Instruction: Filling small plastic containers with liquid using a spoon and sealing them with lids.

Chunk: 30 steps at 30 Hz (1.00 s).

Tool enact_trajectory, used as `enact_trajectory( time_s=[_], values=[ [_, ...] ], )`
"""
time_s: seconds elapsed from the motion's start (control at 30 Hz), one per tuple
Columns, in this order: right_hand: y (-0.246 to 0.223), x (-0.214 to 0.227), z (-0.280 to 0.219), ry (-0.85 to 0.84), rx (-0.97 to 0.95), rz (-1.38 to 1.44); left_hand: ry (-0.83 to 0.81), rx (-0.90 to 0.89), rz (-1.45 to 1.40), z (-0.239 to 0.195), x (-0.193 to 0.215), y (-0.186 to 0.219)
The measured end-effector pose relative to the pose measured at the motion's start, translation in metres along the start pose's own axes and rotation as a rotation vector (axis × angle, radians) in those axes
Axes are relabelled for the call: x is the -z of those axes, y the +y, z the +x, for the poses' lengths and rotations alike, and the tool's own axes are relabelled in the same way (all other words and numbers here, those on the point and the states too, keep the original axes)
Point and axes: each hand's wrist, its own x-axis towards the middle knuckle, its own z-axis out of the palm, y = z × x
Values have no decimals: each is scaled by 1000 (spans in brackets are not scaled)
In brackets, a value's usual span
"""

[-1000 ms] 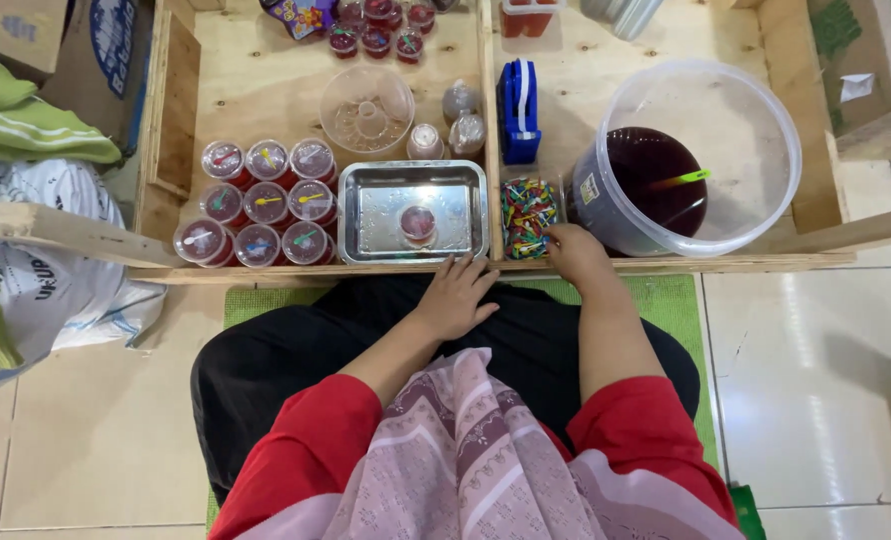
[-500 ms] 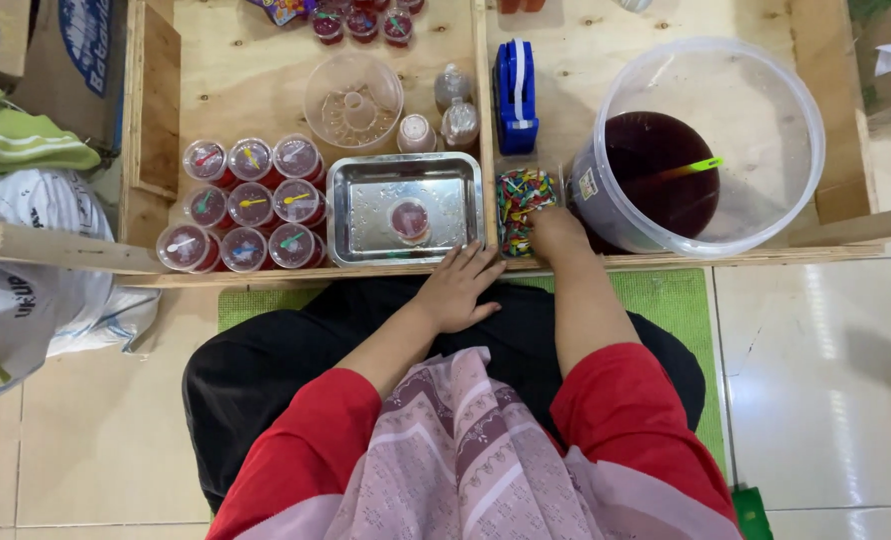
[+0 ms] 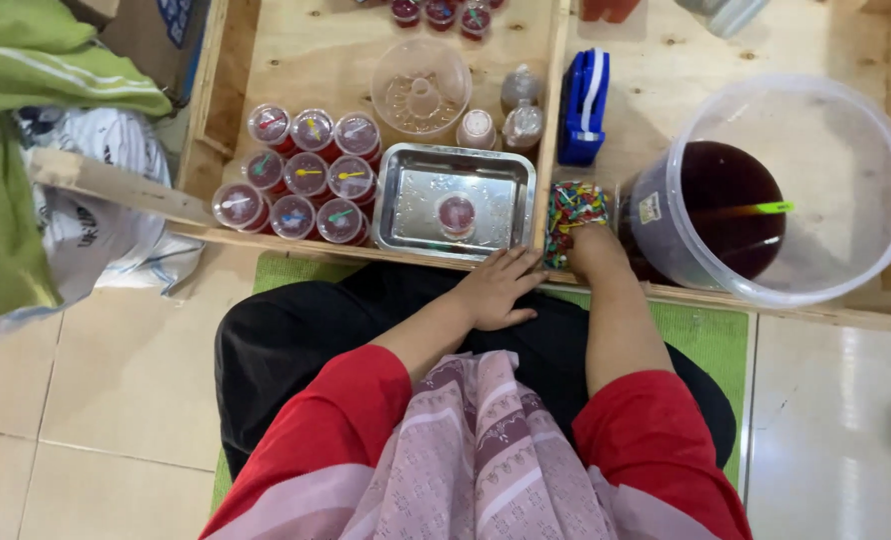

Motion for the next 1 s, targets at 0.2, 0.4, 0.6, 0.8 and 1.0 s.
enact_trajectory(
  time_s=[0.2, 0.4, 0.6, 0.8, 1.0],
  values=[
    [-12, 27, -20, -6, -47, 53, 61, 13, -34, -4, -3, -2],
    [-2, 23, -17, 37, -77, 125, 100, 23, -8, -3, -14, -8],
    [1, 22, -22, 145, -63, 111, 197, 10, -15, -7, -19, -10],
    [2, 15, -28, 361, 10, 113, 282, 37, -104, -12, -10, -7],
    [-13, -6, -35, 595, 262, 272, 432, 152, -383, -8, -32, -18]
  ],
)
